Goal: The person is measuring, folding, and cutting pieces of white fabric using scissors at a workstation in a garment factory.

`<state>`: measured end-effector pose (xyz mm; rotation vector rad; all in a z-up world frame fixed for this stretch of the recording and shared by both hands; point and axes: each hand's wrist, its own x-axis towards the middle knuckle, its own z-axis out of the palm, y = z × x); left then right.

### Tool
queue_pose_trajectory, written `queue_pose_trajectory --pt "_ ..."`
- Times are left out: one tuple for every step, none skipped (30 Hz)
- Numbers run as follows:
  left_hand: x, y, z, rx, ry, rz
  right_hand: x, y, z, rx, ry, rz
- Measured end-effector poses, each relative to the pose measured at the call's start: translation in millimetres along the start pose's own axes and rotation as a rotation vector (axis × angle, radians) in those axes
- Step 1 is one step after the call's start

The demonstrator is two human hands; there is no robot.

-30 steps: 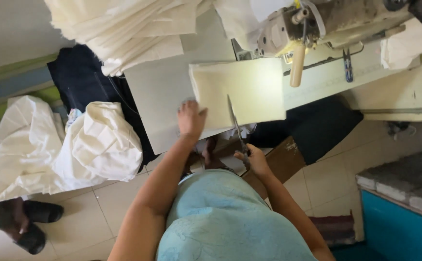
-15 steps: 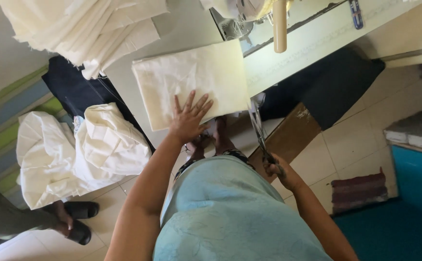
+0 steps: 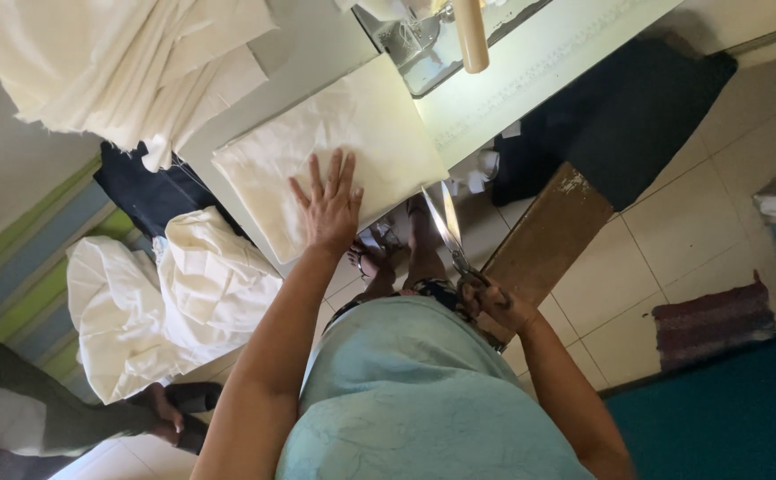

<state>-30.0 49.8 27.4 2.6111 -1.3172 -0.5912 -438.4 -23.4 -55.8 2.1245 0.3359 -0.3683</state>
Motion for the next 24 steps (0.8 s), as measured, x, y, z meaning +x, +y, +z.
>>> queue_pose_trajectory --pt "1 -1 1 0.048 -0.05 -0.009 2 -1 2 -0.162 -0.006 -0.02" --pt "3 -1 2 0.095 -0.099 -0.019 3 -1 3 -0.323 -0.013 -0.04" --pt "4 0 0 0.099 -0.099 -0.015 4 -1 4 -0.321 -0.016 -0.035" --pt "5 2 -2 0.113 -0.121 -0.019 5 -1 5 -0.562 -0.028 -0.07" --pt "5 1 -5 0.129 -0.144 -0.024 8 -2 5 -0.802 -0.039 -0.105" --pt "8 -3 -5 0.135 -0.143 -0.02 11 -4 5 -0.799 -0.043 -0.099" --pt "9 -7 -4 0.145 -0.157 -0.015 11 -5 3 -1.037 -0.055 -0.139" --pt "10 -10 -3 0.155 -0.171 -0.01 11 -7 1 -1.275 -0.066 -0.181" --pt "11 -9 -6 0.155 -0.172 -0.009 11 -8 2 -1.275 -0.067 -0.181" --pt "11 -9 -10 0.133 -0.177 0.006 11 -9 2 -1.516 -0.076 -0.223" --pt "11 -9 -13 0.112 -0.183 0.02 12 -11 1 -1.756 -0.084 -0.265" --pt "8 -17 -3 0.113 -0.184 0.019 12 -15 1 -1.755 -0.083 -0.264" --pt "6 -24 8 0.116 -0.161 0.163 12 -17 0 -1.994 -0.092 -0.31" --pt "4 -31 19 0.118 -0.137 0.306 11 -20 -1 -2.233 -0.1 -0.357" --pt "4 -29 18 0.115 -0.137 0.308 9 -24 0 -2.233 -0.101 -0.361" --pt "4 -27 17 0.097 -0.092 0.312 8 -28 0 -2.475 -0.107 -0.41" --pt "4 -27 13 0.082 -0.045 0.31 10 -31 2 -2.719 -0.111 -0.449" --pt "4 -22 17 0.084 -0.042 0.305 1 -51 11 -2.721 -0.111 -0.441" --pt "3 -19 20 0.063 0.08 0.39 -7 -71 20 -2.812 -0.003 -0.436" --pt "3 -15 24 0.041 0.203 0.474 -14 -93 29 -2.9 0.11 -0.429" --pt "5 -18 36 0.04 0.198 0.473 -4 -86 28 -2.896 0.116 -0.43" --pt "8 -21 48 0.019 0.282 0.521 6 -80 26 -2.822 0.049 -0.46" --pt "11 -24 60 0.0 0.371 0.569 19 -73 27 -2.749 -0.019 -0.487" --pt "12 -23 57 0.0 0.37 0.569 16 -60 21 -2.749 -0.019 -0.486"
